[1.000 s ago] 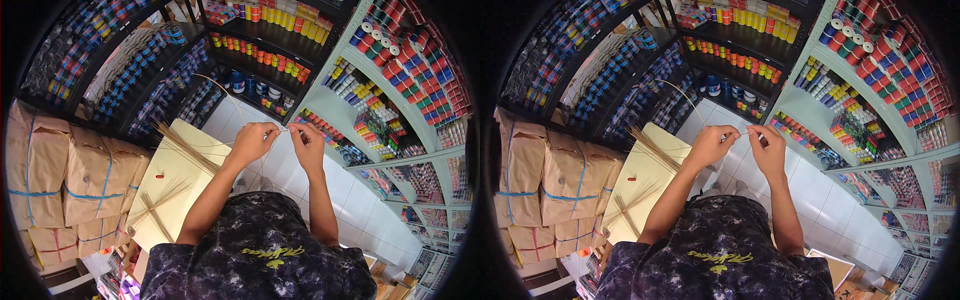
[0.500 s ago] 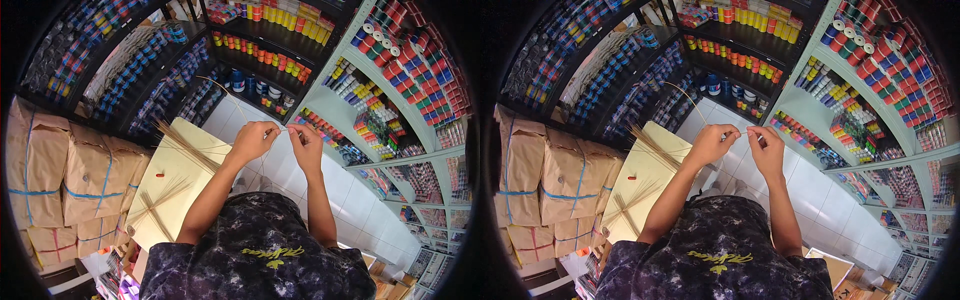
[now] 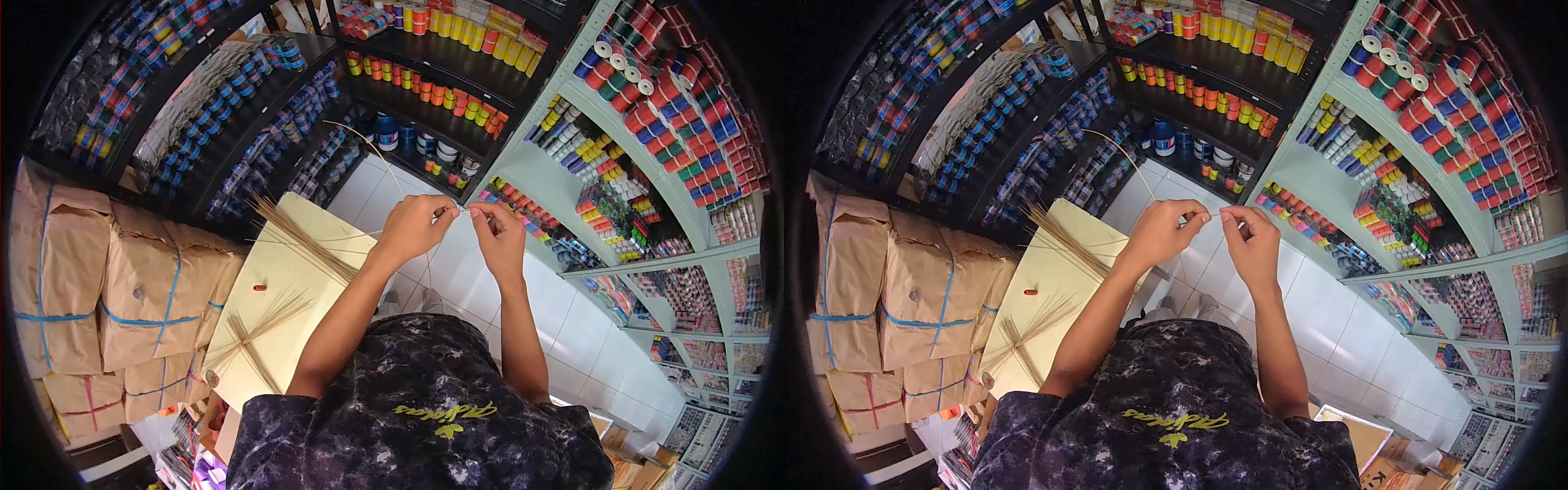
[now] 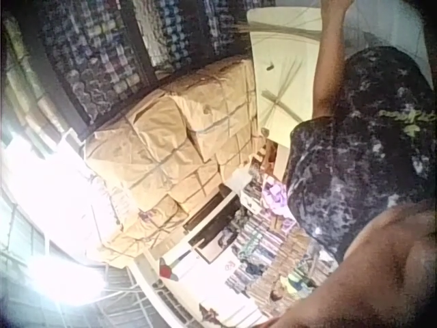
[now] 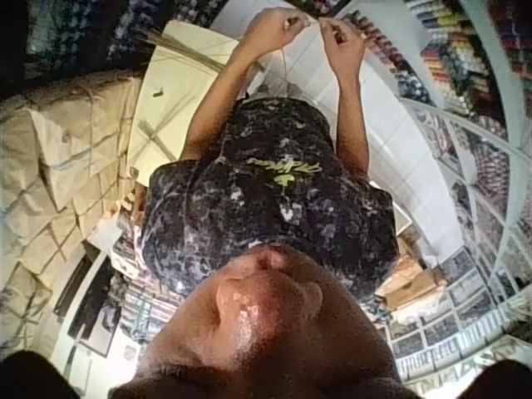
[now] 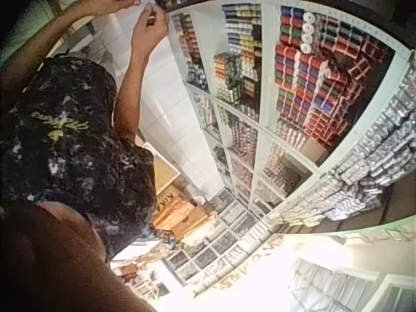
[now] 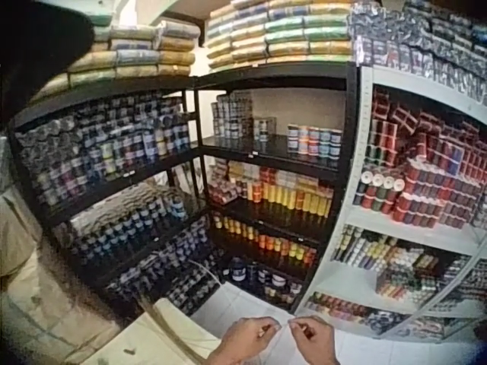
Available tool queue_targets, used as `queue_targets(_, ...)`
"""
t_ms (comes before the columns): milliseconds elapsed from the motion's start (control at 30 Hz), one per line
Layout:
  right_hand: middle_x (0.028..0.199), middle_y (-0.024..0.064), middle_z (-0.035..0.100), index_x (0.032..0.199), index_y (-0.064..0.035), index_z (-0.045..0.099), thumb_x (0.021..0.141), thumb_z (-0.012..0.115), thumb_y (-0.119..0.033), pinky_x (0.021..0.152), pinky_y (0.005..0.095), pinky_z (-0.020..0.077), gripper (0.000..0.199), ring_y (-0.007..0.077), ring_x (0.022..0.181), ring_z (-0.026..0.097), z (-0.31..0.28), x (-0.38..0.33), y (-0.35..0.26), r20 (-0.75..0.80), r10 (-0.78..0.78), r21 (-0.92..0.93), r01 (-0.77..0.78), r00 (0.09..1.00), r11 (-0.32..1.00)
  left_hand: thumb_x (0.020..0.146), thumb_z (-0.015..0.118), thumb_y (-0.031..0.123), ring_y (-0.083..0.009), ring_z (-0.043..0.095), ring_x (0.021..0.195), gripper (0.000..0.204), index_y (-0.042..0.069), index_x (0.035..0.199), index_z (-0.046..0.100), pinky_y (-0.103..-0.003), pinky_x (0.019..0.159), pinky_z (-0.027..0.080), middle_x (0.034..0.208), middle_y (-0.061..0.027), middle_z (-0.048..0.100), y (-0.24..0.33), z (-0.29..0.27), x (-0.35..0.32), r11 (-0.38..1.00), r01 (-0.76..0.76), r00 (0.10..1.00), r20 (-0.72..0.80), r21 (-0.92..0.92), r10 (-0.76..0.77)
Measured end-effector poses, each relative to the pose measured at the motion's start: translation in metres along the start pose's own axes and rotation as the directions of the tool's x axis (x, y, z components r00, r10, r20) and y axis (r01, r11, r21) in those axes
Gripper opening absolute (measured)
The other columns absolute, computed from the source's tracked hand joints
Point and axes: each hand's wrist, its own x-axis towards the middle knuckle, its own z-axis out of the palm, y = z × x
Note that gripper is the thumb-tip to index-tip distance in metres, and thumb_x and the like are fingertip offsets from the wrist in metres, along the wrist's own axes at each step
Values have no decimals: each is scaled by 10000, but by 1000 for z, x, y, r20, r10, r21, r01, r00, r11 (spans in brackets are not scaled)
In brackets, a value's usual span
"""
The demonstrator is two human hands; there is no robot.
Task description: The person is using string to tie together thin bamboo sticks to assemble the frame of a kite.
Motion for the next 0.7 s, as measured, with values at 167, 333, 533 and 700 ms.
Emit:
queue_targets(167, 802, 43, 642, 989, -20, 750, 916, 708, -105, 513, 236, 360, 120, 49, 555, 454, 0, 1, -1, -3, 21, -3, -21, 1000, 1000, 909, 655, 230, -370, 696, 767, 178, 79, 926, 747, -460, 694, 542, 817, -164, 715, -2, 1, 2, 1000, -9, 1000, -8, -14, 9)
queue_targets(333, 811, 33, 654, 1004, -15, 750, 916, 707, -91, 502, 224, 344, 124, 30, 556, 445, 0, 1, 7, 15, 18, 52, -19, 1000, 998, 912, 673, 191, -308, 713, 691, 173, 56, 987, 753, -376, 675, 556, 866, -153, 735, -1, 0, 5, 1000, -7, 1000, 28, 23, 6)
queue_targets(533, 806, 24, 667, 1008, -10, 746, 922, 699, -88, 494, 216, 328, 125, 15, 551, 430, -1, 1, 5, 10, 32, 58, -32, 999, 998, 913, 670, 188, -303, 717, 694, 173, 56, 987, 753, -376, 683, 558, 867, -150, 737, -5, 3, 6, 1000, 9, 999, 30, 25, -10)
queue_targets(700, 778, 8, 666, 1028, -8, 738, 928, 687, -81, 490, 210, 319, 133, 4, 551, 423, 2, 0, 6, 11, 45, 106, -46, 999, 993, 908, 659, 170, -297, 719, 689, 162, 67, 982, 759, -375, 684, 560, 872, -139, 742, -3, 2, 6, 1000, -3, 1000, 23, 18, 2)
